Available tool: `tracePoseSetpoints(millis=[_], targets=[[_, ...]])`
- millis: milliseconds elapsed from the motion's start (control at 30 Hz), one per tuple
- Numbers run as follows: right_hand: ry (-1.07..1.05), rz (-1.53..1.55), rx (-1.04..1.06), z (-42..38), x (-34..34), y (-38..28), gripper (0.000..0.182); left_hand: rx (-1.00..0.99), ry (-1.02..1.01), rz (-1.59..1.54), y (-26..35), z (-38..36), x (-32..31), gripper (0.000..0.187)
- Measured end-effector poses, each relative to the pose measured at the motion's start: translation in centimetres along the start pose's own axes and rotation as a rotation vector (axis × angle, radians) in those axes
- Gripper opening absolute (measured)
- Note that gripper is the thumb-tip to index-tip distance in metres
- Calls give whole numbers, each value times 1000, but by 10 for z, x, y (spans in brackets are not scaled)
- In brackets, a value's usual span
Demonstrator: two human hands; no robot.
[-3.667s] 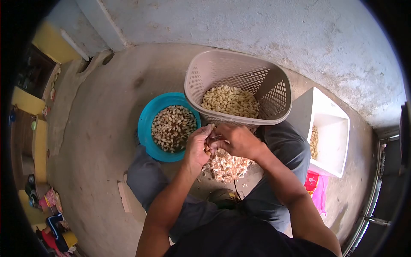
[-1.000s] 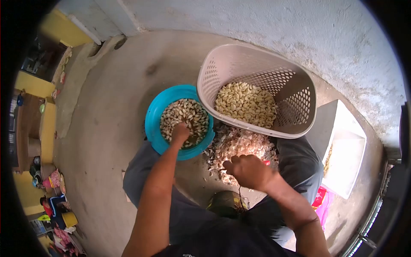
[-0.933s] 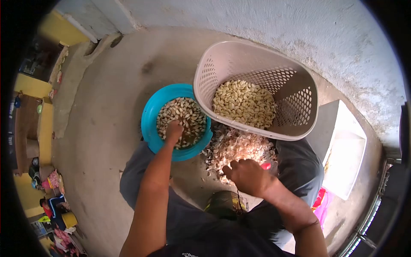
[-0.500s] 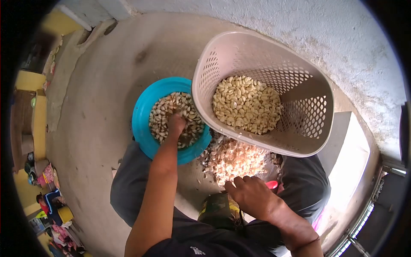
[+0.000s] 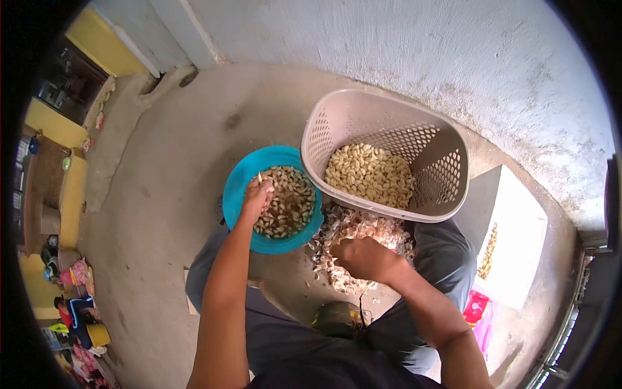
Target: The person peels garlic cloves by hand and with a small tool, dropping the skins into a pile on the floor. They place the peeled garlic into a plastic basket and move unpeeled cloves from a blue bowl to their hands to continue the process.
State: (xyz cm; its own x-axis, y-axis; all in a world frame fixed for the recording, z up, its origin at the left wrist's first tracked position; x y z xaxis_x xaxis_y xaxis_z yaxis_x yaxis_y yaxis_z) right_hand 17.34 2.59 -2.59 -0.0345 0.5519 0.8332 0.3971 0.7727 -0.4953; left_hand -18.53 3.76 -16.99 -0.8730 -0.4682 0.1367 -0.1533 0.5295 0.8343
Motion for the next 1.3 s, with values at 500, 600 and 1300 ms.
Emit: tracePoseSetpoints(millis=[500,600,1300], targets=[[598,728,124,137,84,-51,37,-172,-184,-571,105,-172,-18,23],[427,831,124,168,98,-52,30,-371,-186,-493,108,-170,-17,18],[618,1134,104,226,88,-101,15,-454,3,-715,132,-167,18,39]])
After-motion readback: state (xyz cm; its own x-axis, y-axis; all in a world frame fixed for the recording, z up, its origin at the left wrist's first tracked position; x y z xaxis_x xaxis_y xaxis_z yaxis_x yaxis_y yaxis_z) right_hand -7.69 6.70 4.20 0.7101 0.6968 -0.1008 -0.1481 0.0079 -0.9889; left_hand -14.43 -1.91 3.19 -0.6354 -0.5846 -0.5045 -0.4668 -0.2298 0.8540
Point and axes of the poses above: each hand's wrist, its own z-axis towards the middle knuckle, its own x-axis out of the back of the hand, y = z × x, the point moved 2 cm from there along z, towards the middle knuckle, and after that the axes turned 1 degree about -x, right-handed, at the moved point
